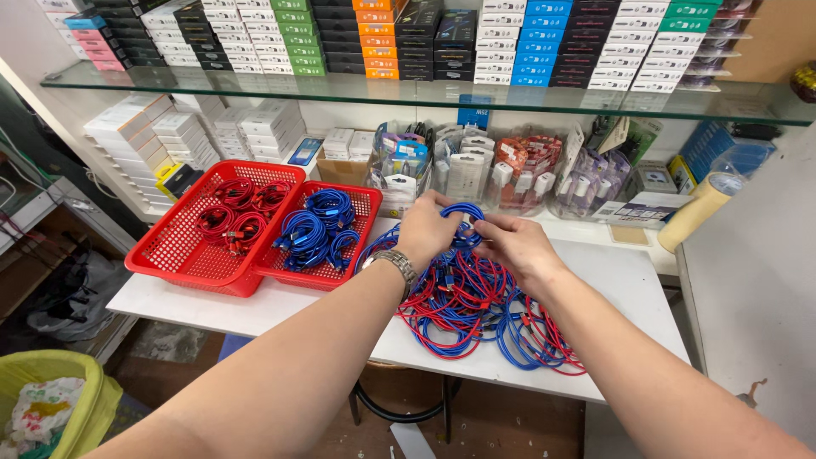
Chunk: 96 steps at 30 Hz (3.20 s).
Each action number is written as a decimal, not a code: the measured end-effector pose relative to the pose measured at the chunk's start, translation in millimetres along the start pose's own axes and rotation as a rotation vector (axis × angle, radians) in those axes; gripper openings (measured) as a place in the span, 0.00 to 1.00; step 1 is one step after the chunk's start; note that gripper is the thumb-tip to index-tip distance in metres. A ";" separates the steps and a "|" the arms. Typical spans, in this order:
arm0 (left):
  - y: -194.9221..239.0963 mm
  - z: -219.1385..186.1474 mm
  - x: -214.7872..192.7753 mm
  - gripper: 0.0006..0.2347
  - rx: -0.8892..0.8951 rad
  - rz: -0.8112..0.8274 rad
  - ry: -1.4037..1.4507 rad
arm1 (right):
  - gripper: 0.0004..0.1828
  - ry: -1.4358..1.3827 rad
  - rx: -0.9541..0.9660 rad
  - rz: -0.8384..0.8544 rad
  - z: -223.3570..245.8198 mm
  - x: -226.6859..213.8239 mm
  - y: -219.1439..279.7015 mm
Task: The person untangles and coils red and blue USB cables, then places them into red plastic baskets on a white table. The person handles the cables one at a time, separating them by color and organizing them into the baskets.
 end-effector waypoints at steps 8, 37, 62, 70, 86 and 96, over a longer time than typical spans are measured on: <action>-3.1 83.0 6.8 0.11 -0.360 0.077 0.703 | 0.15 -0.073 0.133 0.034 -38.9 8.1 -21.6; -65.3 267.4 -127.0 0.17 -0.715 0.422 0.455 | 0.08 1.686 -0.351 0.002 -4.9 271.5 -168.7; -50.9 144.8 -62.9 0.15 -0.338 0.013 -0.084 | 0.30 1.372 -0.324 0.289 -49.2 105.2 -130.7; -10.9 188.9 28.3 0.21 -0.581 0.402 0.067 | 0.32 1.488 -0.261 0.382 -62.2 59.1 -69.4; -12.8 137.3 16.1 0.29 -0.604 0.274 0.173 | 0.16 0.352 -0.007 0.184 -31.6 28.7 -114.4; -37.2 62.0 26.4 0.34 -0.436 0.250 0.531 | 0.14 0.029 -0.120 0.378 101.7 3.9 -89.2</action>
Point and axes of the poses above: each hand's wrist, its own y-axis away from the middle knuckle, its own x-axis out of the palm, z = x × y, the point moved 8 cm from there along -y, towards the middle knuckle, and after that the axes turned 14 degrees about y, right-handed, at the moved point
